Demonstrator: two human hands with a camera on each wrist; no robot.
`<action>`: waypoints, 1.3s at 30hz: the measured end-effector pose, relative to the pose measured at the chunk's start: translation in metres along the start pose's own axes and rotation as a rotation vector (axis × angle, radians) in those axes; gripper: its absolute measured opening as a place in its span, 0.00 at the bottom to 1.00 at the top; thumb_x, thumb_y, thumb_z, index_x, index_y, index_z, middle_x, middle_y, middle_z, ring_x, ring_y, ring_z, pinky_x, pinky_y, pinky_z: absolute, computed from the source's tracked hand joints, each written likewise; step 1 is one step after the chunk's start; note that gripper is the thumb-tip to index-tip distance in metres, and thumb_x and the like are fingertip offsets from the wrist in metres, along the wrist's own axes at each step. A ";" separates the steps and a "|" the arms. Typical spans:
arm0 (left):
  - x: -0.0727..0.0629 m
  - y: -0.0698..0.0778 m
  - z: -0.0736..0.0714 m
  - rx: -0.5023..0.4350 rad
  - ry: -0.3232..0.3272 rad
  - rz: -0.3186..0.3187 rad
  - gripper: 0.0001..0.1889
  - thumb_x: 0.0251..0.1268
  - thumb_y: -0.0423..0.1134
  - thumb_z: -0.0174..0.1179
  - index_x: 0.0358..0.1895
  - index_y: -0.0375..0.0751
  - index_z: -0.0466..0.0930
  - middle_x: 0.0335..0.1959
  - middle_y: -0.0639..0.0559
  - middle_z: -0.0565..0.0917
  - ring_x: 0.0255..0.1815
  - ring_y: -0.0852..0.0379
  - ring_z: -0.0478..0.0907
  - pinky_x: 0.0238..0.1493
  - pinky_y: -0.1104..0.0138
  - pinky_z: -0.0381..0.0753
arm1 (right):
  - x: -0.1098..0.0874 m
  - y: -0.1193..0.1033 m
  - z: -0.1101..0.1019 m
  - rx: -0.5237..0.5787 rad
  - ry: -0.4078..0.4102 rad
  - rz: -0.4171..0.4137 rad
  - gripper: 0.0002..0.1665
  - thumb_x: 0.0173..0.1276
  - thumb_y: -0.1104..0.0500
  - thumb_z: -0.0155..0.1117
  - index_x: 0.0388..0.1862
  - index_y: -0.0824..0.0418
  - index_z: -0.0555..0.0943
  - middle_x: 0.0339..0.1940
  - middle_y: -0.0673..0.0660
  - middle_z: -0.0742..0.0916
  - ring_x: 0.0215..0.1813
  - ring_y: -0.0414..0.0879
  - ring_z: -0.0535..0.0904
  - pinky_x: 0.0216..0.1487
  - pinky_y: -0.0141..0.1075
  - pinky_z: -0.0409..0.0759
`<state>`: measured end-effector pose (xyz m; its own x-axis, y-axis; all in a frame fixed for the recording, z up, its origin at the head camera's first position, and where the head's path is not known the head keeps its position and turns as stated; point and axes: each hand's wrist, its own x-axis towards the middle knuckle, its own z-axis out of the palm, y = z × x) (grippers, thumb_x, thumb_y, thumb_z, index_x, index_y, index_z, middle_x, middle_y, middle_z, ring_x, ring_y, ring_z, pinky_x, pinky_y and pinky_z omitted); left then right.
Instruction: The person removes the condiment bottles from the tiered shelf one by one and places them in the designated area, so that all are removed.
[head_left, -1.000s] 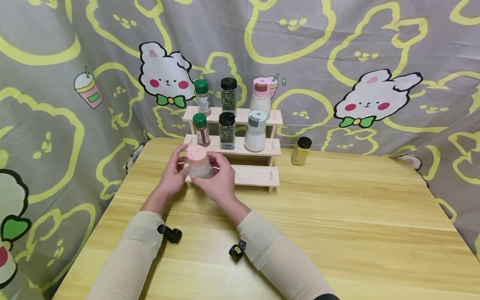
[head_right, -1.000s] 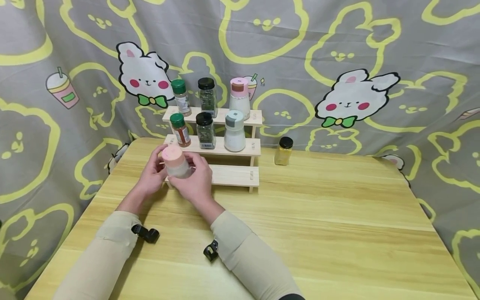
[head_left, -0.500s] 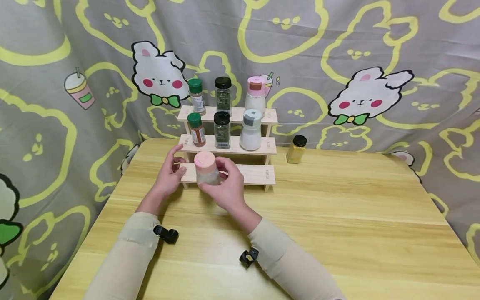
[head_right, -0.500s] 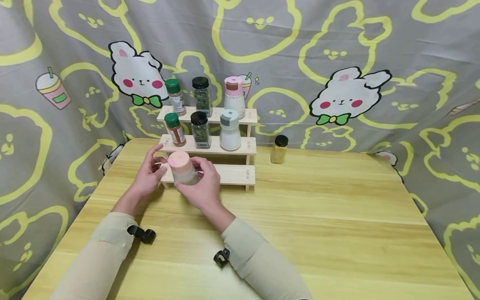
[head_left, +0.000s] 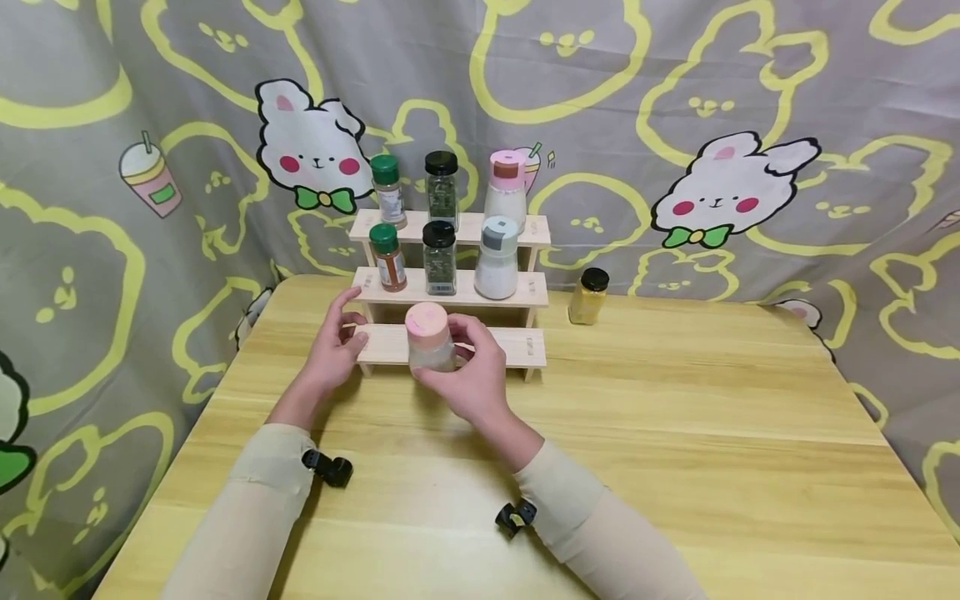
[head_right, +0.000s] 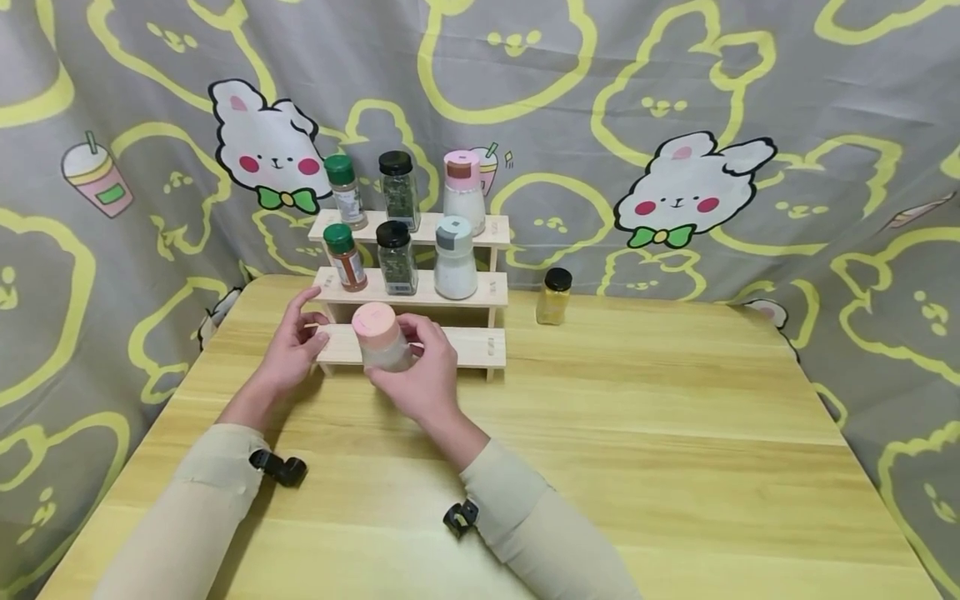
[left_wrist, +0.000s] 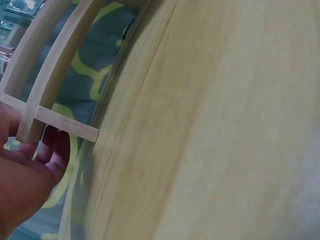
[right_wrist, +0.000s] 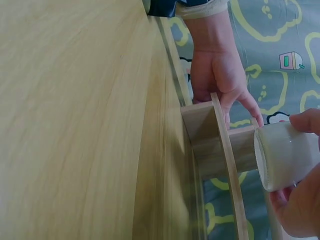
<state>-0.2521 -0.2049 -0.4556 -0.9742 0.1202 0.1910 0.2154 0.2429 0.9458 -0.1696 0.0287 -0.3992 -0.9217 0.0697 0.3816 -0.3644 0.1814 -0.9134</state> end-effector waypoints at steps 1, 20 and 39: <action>0.000 0.000 0.000 0.001 0.000 0.001 0.39 0.70 0.17 0.46 0.78 0.53 0.54 0.53 0.29 0.69 0.52 0.40 0.67 0.53 0.60 0.63 | -0.001 -0.006 -0.003 0.003 0.004 -0.001 0.37 0.41 0.72 0.84 0.53 0.65 0.80 0.47 0.58 0.84 0.48 0.53 0.80 0.48 0.47 0.81; 0.001 -0.001 0.000 -0.005 0.000 0.016 0.39 0.69 0.16 0.46 0.78 0.53 0.55 0.52 0.29 0.70 0.52 0.42 0.67 0.54 0.62 0.62 | -0.005 -0.024 -0.047 -0.007 0.068 0.041 0.37 0.40 0.77 0.81 0.54 0.71 0.78 0.49 0.64 0.83 0.50 0.60 0.79 0.52 0.50 0.79; 0.000 0.002 0.001 -0.002 0.008 0.012 0.38 0.69 0.16 0.47 0.78 0.50 0.54 0.52 0.30 0.70 0.52 0.42 0.67 0.55 0.62 0.62 | -0.004 -0.028 -0.092 -0.019 0.137 0.061 0.39 0.42 0.77 0.80 0.57 0.72 0.77 0.49 0.65 0.82 0.50 0.55 0.77 0.53 0.52 0.78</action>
<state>-0.2515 -0.2040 -0.4540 -0.9720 0.1156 0.2046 0.2272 0.2396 0.9439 -0.1434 0.1139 -0.3623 -0.9149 0.2144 0.3421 -0.3042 0.1910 -0.9333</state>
